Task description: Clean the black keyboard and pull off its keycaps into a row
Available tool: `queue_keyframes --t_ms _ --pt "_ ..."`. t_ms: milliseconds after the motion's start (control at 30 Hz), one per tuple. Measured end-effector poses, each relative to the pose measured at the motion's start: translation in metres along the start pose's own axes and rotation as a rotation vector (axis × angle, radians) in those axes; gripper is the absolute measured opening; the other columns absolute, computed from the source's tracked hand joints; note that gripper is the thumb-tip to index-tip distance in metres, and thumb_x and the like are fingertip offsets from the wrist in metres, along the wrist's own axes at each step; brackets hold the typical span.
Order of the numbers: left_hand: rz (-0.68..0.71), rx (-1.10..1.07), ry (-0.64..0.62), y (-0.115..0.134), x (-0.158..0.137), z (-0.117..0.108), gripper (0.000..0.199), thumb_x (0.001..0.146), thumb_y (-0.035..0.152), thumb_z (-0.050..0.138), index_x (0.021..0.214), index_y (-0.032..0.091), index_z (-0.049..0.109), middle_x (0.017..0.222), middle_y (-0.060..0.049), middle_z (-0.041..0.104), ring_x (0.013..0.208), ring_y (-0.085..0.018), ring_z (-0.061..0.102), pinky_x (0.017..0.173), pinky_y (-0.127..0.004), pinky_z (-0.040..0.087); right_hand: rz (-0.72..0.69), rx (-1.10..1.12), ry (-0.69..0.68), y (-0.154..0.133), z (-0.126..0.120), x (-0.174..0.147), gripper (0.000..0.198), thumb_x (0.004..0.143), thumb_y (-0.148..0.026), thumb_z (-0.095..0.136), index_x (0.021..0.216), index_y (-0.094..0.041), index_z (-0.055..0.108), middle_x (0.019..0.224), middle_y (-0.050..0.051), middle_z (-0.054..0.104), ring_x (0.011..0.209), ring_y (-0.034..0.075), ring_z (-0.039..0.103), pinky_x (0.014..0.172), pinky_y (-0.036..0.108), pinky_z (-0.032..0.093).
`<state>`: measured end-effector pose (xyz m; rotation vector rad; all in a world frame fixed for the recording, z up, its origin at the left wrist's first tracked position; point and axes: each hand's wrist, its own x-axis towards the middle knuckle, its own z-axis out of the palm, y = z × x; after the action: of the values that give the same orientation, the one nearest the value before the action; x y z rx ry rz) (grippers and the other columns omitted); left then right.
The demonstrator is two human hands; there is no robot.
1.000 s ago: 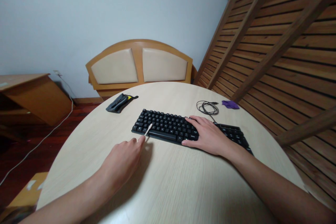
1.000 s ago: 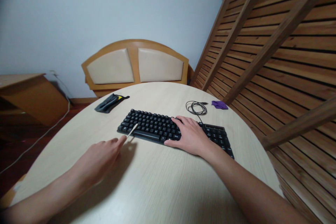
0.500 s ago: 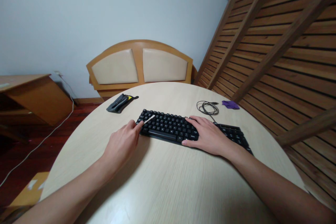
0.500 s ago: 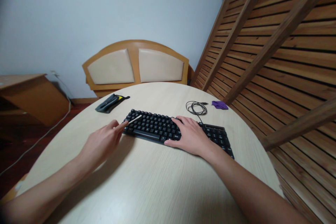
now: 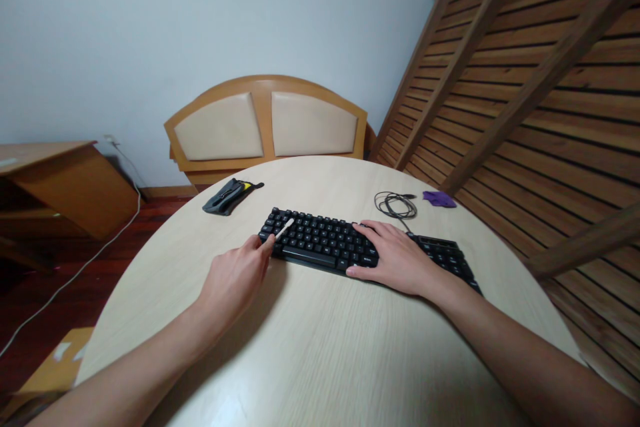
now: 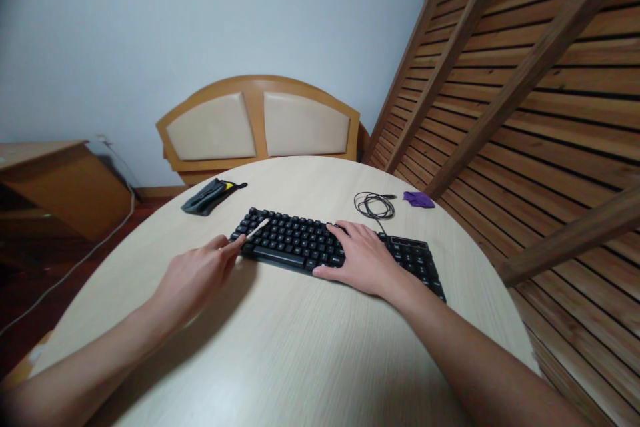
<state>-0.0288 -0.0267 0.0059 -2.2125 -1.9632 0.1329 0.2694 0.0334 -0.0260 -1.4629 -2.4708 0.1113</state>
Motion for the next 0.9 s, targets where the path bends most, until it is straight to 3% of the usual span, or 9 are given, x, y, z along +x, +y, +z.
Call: queue_keyframes --t_ms 367,900 --pt "0.010 -0.011 0.007 0.003 0.001 0.008 0.041 0.099 0.024 0.038 0.134 0.021 0.058 0.100 -0.010 0.072 0.073 -0.027 0.072 0.049 -0.030 0.046 -0.006 0.009 0.018 0.003 0.002 0.001 0.091 0.073 -0.080 0.056 0.144 -0.023 0.049 0.146 0.012 0.049 0.131 0.036 0.047 0.110 0.052 0.038" --pt "0.056 -0.054 -0.158 0.003 -0.009 0.005 0.041 0.097 0.017 0.038 0.130 0.018 0.062 0.095 -0.012 0.073 0.076 -0.028 0.073 0.058 -0.034 0.052 -0.002 -0.003 0.005 0.001 0.001 0.000 0.093 0.073 -0.082 0.054 0.144 -0.022 0.048 0.147 0.013 0.048 0.132 0.036 0.046 0.110 0.052 0.037"
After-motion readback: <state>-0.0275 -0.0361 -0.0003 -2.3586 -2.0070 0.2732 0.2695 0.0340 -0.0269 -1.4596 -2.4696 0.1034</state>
